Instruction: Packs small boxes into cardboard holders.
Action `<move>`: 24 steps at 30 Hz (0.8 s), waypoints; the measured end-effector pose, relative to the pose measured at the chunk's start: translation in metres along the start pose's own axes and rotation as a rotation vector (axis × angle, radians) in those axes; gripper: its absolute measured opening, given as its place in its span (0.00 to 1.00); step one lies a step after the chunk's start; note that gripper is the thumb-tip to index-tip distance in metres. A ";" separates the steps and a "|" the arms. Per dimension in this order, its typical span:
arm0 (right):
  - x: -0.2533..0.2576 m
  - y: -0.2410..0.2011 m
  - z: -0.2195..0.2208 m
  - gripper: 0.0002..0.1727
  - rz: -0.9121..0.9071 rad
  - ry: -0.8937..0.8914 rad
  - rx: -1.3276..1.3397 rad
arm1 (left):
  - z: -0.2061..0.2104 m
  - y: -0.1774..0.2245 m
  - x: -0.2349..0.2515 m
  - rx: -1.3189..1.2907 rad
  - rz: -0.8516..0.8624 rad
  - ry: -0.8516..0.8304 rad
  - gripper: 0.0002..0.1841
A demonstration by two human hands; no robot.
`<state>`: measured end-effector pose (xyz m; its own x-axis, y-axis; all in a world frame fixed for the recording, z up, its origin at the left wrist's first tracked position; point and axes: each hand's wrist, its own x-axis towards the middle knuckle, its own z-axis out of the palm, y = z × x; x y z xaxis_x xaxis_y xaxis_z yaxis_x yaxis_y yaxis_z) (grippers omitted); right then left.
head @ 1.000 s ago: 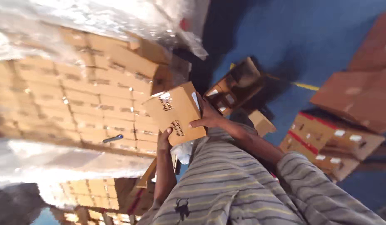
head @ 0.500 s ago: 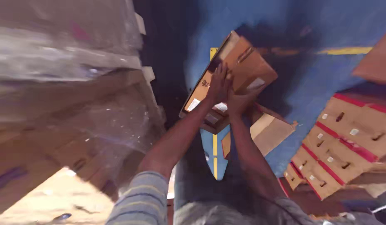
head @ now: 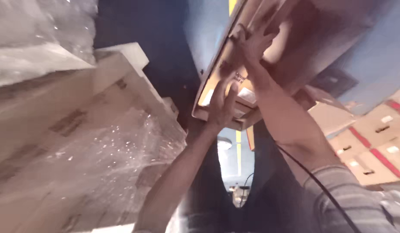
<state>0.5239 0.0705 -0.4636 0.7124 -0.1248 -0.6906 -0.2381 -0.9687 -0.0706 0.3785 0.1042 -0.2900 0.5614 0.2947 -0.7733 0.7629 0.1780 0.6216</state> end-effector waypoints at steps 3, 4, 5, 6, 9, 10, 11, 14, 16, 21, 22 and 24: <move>0.012 0.025 -0.025 0.57 -0.143 -0.168 0.012 | 0.004 -0.020 -0.050 0.032 -0.274 -0.049 0.25; 0.016 0.035 -0.036 0.58 -0.212 -0.228 0.047 | 0.007 -0.025 -0.067 0.026 -0.339 -0.049 0.25; 0.021 0.045 -0.046 0.59 -0.289 -0.265 0.084 | 0.010 -0.029 -0.086 0.020 -0.381 -0.054 0.26; 0.019 0.053 -0.060 0.59 -0.345 -0.293 0.125 | 0.013 -0.032 -0.106 0.003 -0.402 -0.056 0.26; -0.017 0.065 -0.116 0.50 -0.332 -0.253 0.152 | 0.018 -0.017 -0.168 -0.107 -0.405 0.022 0.25; -0.033 0.068 -0.133 0.44 -0.285 -0.254 0.158 | 0.020 -0.007 -0.188 -0.151 -0.404 0.069 0.24; -0.051 0.071 -0.149 0.37 -0.243 -0.273 0.165 | 0.021 0.003 -0.208 -0.191 -0.399 0.117 0.24; -0.127 0.069 -0.192 0.31 -0.328 -0.359 0.111 | 0.028 0.029 -0.266 -0.343 -0.289 0.330 0.22; -0.202 0.048 -0.219 0.30 -0.581 -0.441 0.099 | 0.024 0.051 -0.299 -0.367 -0.194 0.478 0.24; -0.394 -0.037 -0.245 0.25 -1.204 -0.754 0.364 | -0.043 0.089 -0.363 -0.110 0.309 1.016 0.30; -0.426 -0.056 -0.244 0.26 -1.273 -0.809 0.402 | -0.069 0.094 -0.376 -0.028 0.365 1.146 0.31; -0.486 -0.092 -0.231 0.28 -1.351 -0.852 0.429 | -0.129 0.090 -0.407 0.116 0.379 1.410 0.32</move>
<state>0.3521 0.1710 0.0451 0.0338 0.9910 -0.1296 -0.0434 -0.1281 -0.9908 0.1776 0.1219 0.0968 0.0095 0.9724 0.2329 0.7036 -0.1720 0.6895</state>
